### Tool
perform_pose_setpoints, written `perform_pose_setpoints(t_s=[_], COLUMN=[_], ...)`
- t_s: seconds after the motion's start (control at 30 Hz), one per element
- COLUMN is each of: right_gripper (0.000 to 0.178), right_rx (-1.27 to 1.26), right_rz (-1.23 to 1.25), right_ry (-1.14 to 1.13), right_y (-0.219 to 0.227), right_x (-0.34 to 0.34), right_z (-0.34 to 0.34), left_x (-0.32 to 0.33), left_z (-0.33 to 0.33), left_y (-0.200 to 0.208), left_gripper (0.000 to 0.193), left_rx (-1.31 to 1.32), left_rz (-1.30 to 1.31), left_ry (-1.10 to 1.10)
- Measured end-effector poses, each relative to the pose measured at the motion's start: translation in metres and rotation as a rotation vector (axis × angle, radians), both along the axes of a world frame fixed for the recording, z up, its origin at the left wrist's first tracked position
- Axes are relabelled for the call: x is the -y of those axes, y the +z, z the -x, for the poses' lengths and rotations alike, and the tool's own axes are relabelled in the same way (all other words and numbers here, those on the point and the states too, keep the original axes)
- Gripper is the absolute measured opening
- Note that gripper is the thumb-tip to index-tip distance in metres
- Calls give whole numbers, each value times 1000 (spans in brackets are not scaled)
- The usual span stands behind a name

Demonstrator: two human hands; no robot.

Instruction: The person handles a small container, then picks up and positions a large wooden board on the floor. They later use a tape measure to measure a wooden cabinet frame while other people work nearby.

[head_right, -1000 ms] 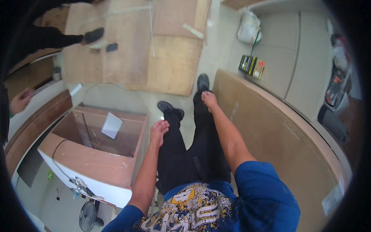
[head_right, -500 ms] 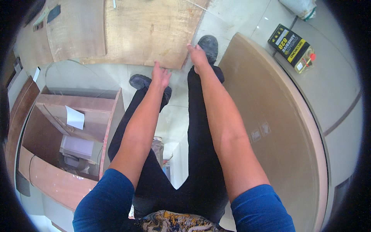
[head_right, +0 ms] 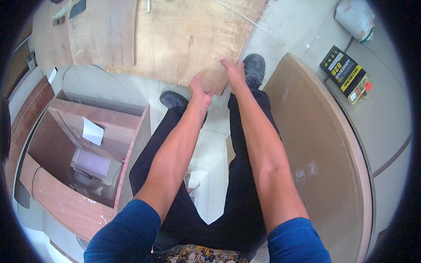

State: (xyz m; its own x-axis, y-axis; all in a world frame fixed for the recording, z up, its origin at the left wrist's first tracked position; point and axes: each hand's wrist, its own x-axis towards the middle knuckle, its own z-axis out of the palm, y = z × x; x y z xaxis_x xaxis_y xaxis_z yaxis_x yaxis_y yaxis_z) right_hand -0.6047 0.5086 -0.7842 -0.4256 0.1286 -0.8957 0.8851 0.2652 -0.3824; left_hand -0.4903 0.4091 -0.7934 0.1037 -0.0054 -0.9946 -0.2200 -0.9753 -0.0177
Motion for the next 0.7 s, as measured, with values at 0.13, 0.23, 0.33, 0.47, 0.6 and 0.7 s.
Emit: perform_pose_setpoints(t_s=[0.13, 0.23, 0.33, 0.47, 0.6, 0.7], right_gripper=[62, 56, 49, 48, 50, 55], right_rx=[-28, -72, -141, -233, -228, -183], right_rz=[-48, -197, -418, -439, -358, -235], right_ry=[82, 240, 399, 404, 479, 403], right_y=[19, 28, 49, 52, 56, 41], right_x=[-11, -16, -7, -9, -1, -12], right_z=[-2, -11, -14, -22, -24, -19], left_x=[2, -5, -10, -24, -17, -16], left_z=[-29, -54, -42, -36, -39, -23], left_y=[27, 38, 57, 65, 53, 47], left_gripper=[72, 64, 50, 47, 45, 48], left_rx=[135, 127, 200, 133, 135, 87], left_rz=[41, 144, 222, 281, 210, 179], left_ry=[-138, -146, -65, -121, -180, -112])
